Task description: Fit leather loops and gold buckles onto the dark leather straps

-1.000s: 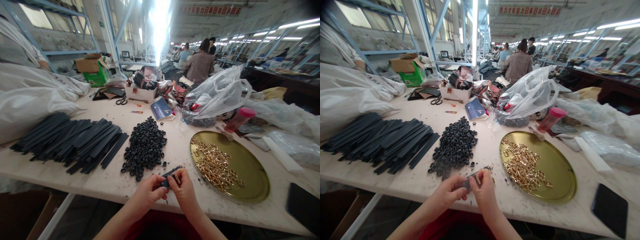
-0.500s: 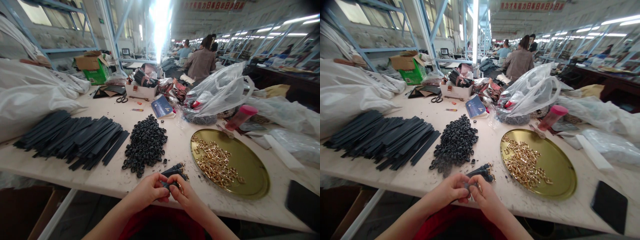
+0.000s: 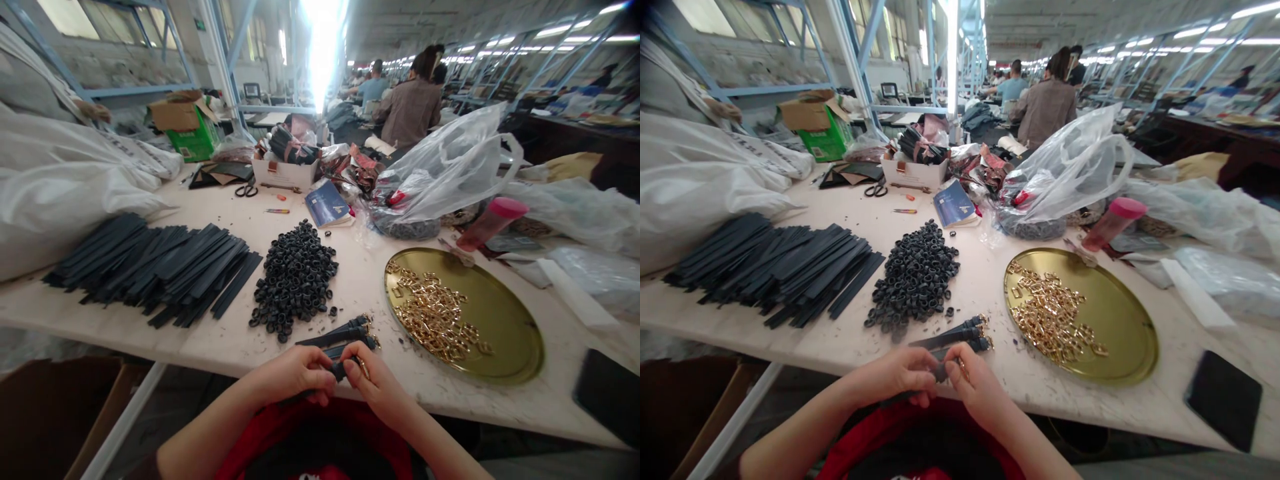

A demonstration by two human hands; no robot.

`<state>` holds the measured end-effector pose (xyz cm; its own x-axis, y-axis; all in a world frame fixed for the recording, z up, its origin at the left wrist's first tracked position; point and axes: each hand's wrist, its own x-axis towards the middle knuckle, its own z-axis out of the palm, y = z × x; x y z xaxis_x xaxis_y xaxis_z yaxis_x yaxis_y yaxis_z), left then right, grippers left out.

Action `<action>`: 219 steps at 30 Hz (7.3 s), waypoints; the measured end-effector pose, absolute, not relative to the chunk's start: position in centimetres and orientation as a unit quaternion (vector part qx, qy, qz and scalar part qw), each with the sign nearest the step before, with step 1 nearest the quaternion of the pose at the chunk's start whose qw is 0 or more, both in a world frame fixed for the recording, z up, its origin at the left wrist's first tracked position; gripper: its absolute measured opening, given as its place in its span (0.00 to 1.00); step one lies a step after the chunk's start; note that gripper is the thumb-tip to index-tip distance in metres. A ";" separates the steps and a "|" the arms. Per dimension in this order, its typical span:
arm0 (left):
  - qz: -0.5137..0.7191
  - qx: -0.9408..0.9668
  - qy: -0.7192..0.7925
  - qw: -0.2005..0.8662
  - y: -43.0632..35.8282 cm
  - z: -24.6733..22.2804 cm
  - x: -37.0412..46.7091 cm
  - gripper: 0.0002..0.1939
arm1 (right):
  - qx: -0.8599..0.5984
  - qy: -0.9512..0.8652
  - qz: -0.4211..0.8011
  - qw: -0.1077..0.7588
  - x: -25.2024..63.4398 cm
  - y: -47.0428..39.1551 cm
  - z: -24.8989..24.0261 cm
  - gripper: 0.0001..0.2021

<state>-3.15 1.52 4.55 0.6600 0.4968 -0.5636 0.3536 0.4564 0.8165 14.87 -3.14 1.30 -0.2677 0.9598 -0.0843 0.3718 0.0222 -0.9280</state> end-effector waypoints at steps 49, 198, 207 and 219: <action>0.355 0.599 0.498 0.517 1.5 6.1 -3.9 0.08 | -0.482 -0.592 0.524 0.378 13.0 0.3 2.9 0.19; 0.344 0.447 0.475 0.675 0.5 6.2 0.6 0.11 | -0.448 -0.622 0.471 0.436 13.8 -1.4 4.0 0.15; 0.299 0.414 0.439 0.739 0.3 5.9 0.2 0.14 | -0.456 -0.667 0.445 0.387 14.6 -1.0 3.1 0.14; 0.299 0.406 0.441 0.743 0.5 5.9 0.3 0.15 | -0.422 -0.746 0.365 0.364 14.4 -1.9 4.7 0.14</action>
